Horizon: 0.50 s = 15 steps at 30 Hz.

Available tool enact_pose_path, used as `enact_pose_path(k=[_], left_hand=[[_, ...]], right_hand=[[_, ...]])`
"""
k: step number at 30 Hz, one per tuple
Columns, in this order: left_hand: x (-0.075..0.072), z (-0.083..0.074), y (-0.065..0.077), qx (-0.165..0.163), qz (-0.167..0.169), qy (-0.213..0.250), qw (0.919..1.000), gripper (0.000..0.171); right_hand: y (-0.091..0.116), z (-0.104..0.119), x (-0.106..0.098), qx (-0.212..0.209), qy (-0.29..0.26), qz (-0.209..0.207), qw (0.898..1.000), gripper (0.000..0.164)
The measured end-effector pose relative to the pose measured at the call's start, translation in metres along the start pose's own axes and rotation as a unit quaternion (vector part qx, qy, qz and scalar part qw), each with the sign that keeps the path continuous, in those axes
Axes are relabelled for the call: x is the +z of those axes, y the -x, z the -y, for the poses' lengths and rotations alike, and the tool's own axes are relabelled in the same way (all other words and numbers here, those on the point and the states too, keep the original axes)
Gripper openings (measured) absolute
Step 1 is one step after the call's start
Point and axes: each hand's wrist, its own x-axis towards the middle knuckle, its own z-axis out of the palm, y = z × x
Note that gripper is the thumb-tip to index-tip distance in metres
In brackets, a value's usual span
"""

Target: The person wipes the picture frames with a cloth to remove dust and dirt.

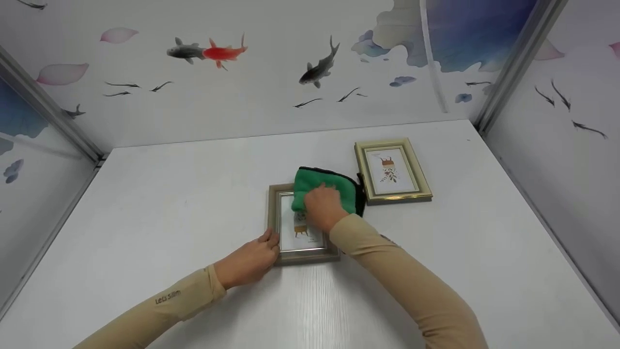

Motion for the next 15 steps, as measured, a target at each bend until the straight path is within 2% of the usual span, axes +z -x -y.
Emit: enact_pose_path(k=[4,9,12,15], left_hand=[[0.001,-0.002,0.001,0.004,0.010,-0.022,0.9997,0.020],[0.004,-0.002,0.002,0.008,-0.011,-0.033,0.9994,0.019],[0.005,-0.001,0.004,0.016,-0.029,-0.024,0.9992,0.018],[0.006,0.000,0.005,0.021,-0.041,-0.009,0.9989,0.021]], right_hand=[[-0.012,0.016,0.000,0.040,-0.005,0.006,0.999,0.033],[-0.020,0.033,-0.003,0.053,-0.023,0.008,0.998,0.031],[-0.021,0.040,-0.001,0.033,-0.054,0.005,0.998,0.026],[-0.019,0.043,0.005,-0.021,-0.097,-0.005,0.995,0.021]])
